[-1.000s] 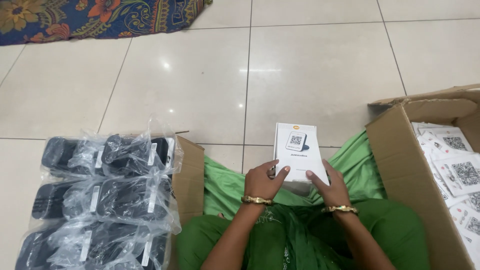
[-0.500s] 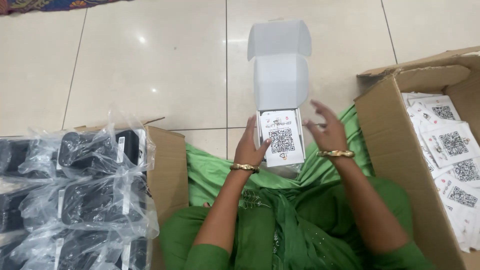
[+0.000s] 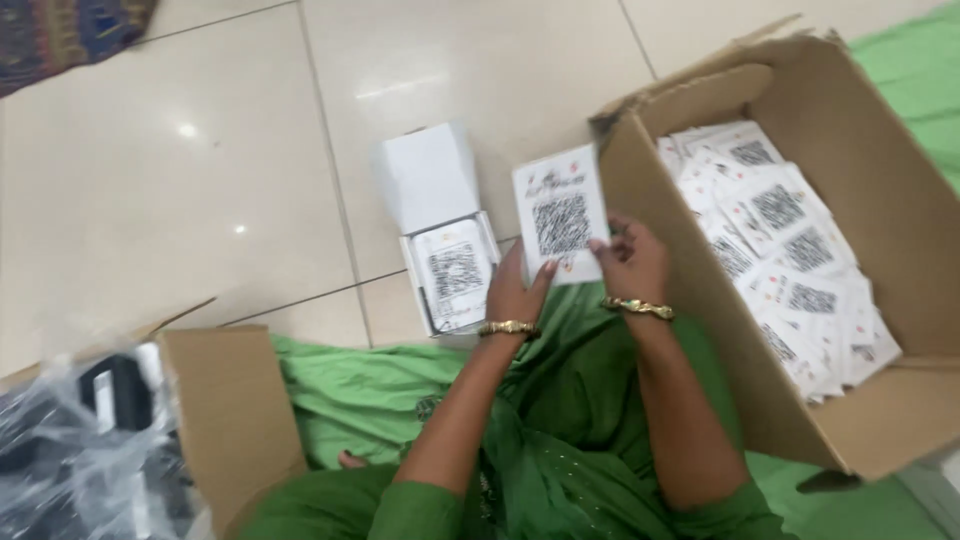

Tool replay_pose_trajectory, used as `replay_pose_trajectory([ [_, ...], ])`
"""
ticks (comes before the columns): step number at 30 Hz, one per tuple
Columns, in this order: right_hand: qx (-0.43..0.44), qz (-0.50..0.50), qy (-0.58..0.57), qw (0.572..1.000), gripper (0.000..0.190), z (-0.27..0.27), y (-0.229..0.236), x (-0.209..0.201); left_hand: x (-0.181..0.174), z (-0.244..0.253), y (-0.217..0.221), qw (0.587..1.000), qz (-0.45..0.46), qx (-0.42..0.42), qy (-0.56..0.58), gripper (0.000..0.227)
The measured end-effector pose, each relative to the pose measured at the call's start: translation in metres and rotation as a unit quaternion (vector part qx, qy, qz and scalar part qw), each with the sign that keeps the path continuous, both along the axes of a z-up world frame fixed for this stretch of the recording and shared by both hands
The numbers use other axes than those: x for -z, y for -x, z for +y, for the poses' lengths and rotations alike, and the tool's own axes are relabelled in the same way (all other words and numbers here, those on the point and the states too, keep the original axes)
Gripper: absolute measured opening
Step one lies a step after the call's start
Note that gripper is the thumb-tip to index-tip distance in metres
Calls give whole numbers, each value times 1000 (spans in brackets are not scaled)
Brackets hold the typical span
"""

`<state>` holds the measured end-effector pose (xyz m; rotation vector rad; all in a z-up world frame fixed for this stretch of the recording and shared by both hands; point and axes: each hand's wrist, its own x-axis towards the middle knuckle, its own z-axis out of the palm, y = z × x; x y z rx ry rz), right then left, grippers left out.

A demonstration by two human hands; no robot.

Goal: The person is seen unboxing, scanning and then packaging electronic items into boxes.

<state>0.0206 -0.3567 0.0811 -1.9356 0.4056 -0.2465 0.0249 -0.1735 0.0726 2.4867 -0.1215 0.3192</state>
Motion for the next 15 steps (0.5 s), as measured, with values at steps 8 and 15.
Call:
replay_pose_trajectory([
  [8, 342, -164, 65, 923, 42, -152, 57, -30, -37, -178, 3, 918, 10, 280, 279, 62],
  [15, 188, -133, 289, 929, 43, -54, 31, -59, -22, 30, 41, 983, 64, 138, 103, 38],
])
